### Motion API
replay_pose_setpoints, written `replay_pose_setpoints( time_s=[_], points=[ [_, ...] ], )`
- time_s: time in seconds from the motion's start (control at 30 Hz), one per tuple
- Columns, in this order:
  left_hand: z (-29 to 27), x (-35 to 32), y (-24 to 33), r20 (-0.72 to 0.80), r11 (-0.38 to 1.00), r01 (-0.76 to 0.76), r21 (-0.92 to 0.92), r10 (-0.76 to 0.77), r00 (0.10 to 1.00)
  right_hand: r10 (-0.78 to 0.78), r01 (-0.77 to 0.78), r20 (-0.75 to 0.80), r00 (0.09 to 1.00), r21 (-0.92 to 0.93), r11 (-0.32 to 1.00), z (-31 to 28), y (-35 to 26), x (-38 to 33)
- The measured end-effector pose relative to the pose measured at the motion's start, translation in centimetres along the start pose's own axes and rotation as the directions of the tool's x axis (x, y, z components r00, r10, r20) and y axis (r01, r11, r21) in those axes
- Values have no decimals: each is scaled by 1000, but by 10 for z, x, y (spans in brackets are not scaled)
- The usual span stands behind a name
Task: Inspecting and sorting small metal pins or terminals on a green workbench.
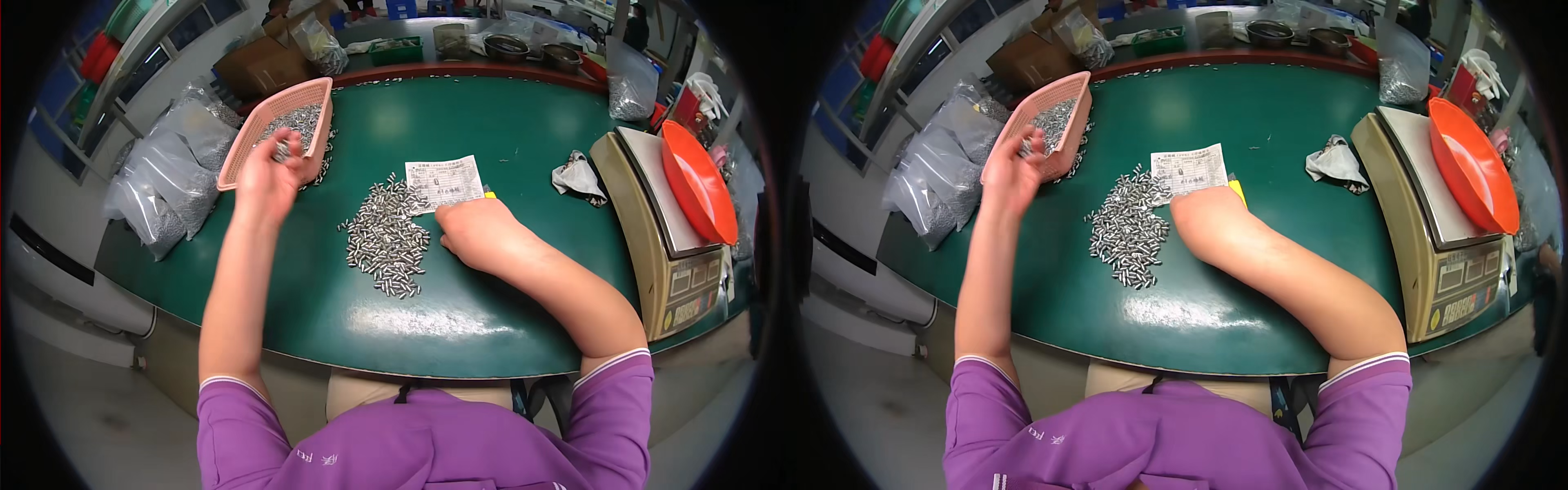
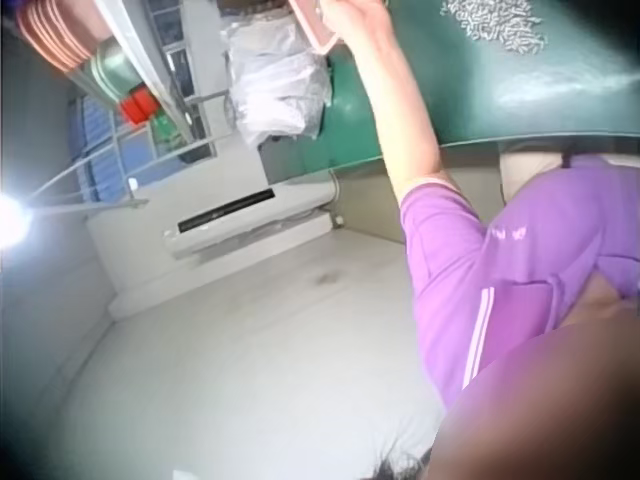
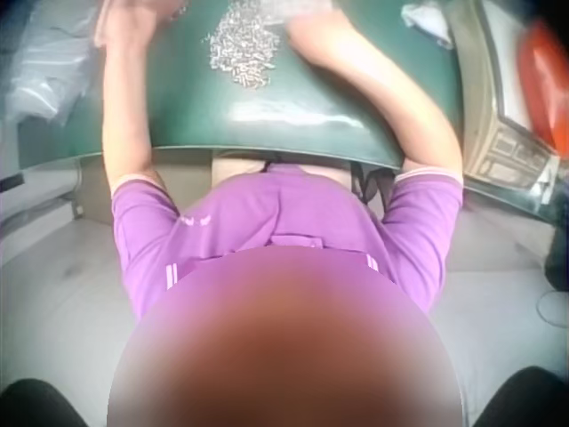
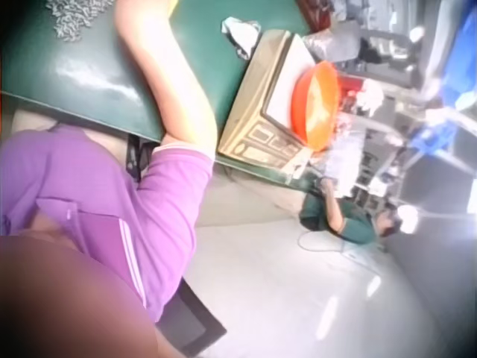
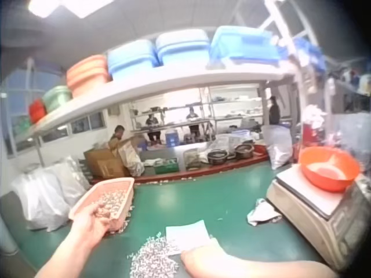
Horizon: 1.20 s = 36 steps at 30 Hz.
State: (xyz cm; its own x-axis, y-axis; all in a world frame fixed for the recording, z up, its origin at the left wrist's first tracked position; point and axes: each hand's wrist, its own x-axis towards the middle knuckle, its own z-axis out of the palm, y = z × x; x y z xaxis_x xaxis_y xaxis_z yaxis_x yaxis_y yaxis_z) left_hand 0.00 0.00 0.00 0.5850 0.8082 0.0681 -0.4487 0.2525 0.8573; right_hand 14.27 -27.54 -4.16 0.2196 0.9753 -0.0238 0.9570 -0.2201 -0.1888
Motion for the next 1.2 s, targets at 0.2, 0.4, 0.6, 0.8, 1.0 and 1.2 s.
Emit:
replay_pose_setpoints(
  time_s=[0.2, 0.4, 0.6, 0.8, 1.0, 1.2],
  points=[
    [4, 25, 14, -14, 627, -118, 770, 201, 979, 7, -8, -18, 1000, -37, 999, 6, 4, -1],
    [-40, 49, -12, 368, -252, -287, 924, 381, 848, -53, 51, -14, 998, -120, 991, 1, -7, 1],
    [86, -33, -74, 813, 38, -812, 582, -1, 582, -38, 33, -34, 999, -134, 990, 6, -2, -3],
    [104, -35, -116, 798, -118, -826, 552, -212, 564, -87, 34, -141, 986, -340, 940, 13, -16, -3],
    [109, -33, -120, 828, -157, -861, 484, -237, 508, -90, 42, -126, 988, -342, 939, 15, -14, -4],
    [101, -45, -83, 652, 98, -645, 758, -126, 747, -126, 85, -114, 985, -307, 948, 15, -7, -2]
  ],
)
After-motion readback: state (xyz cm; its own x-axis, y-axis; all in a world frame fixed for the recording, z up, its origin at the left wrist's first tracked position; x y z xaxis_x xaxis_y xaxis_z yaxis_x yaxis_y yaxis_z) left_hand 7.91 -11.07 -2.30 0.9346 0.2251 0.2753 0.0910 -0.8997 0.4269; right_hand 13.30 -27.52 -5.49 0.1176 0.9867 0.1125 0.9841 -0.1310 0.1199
